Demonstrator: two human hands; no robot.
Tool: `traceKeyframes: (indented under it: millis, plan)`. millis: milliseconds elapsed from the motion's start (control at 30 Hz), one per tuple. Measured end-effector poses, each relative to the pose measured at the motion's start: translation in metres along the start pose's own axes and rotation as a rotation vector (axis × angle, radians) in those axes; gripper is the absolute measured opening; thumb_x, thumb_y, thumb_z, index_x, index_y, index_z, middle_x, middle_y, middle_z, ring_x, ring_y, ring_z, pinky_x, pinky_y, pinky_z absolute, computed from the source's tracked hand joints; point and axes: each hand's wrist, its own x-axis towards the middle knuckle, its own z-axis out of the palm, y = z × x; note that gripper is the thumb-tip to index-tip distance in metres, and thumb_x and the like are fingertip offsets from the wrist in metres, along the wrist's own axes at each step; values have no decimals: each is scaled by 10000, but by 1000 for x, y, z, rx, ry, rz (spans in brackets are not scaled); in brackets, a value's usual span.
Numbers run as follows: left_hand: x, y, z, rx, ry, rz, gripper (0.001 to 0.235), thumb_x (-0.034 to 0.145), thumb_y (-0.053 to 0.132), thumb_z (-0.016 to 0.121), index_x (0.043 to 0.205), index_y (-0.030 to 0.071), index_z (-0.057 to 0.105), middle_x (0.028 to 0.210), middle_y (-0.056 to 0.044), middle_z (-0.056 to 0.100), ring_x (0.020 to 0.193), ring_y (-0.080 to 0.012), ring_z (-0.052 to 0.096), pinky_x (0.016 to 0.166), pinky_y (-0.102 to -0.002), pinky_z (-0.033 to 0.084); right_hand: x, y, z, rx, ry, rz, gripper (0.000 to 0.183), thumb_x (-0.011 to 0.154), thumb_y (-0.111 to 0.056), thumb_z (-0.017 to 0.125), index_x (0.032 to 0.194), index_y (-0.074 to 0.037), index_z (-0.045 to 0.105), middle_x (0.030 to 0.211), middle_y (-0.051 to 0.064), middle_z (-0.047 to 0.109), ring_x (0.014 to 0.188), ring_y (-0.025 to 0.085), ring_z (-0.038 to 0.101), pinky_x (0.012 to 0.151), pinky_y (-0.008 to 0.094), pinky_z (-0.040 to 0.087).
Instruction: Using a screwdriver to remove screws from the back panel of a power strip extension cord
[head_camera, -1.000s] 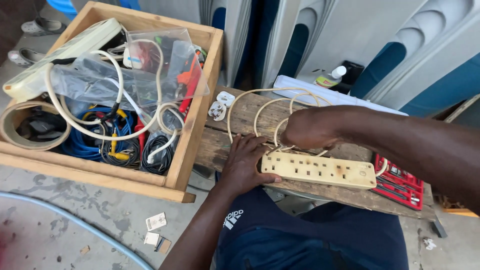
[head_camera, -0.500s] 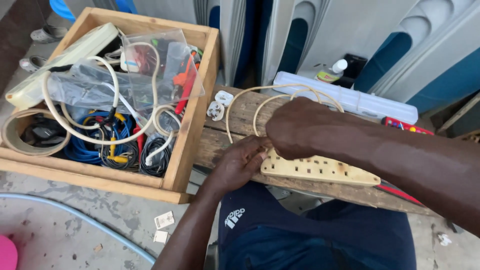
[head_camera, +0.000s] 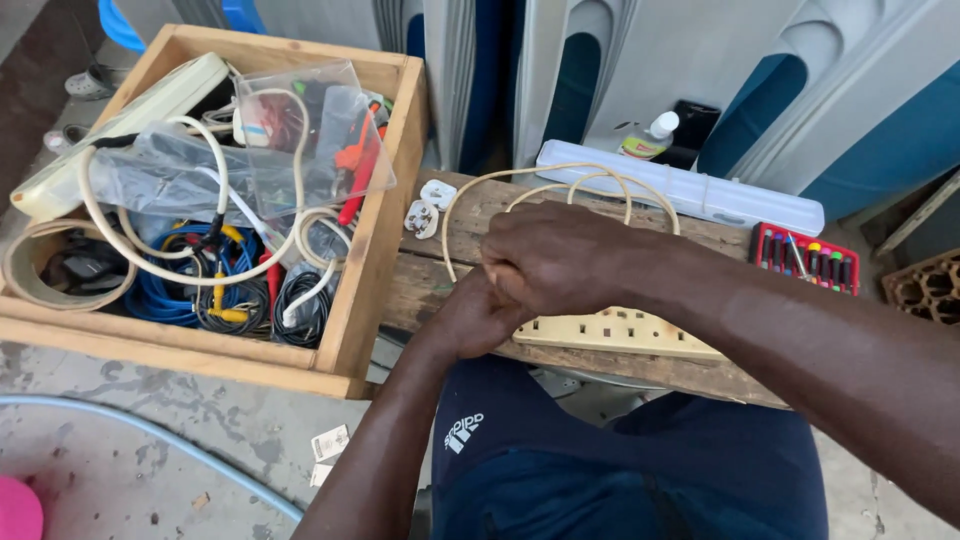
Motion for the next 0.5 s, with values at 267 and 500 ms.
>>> traceKeyframes:
  millis: [267,500]
  plan:
    - [13,12,-4,155,33,-11,340,1037,359,681,825,92,678,752,-184,723,814,-448,744,612,-483,558,14,37,94,1274,807,335,532,1142,-475,528,872,-39,670,647,108,576,626,214,668,535,467,670]
    - [-14,16,9,305,-37,-48,651,882,343,847,1404,19,632,1344,-274,689,1288,-504,627,1093,-563,495,6,27,96,1436,1065,112,619,1169,-423,486,616,-150,429,529,22,316,440,154,382,503,300,435]
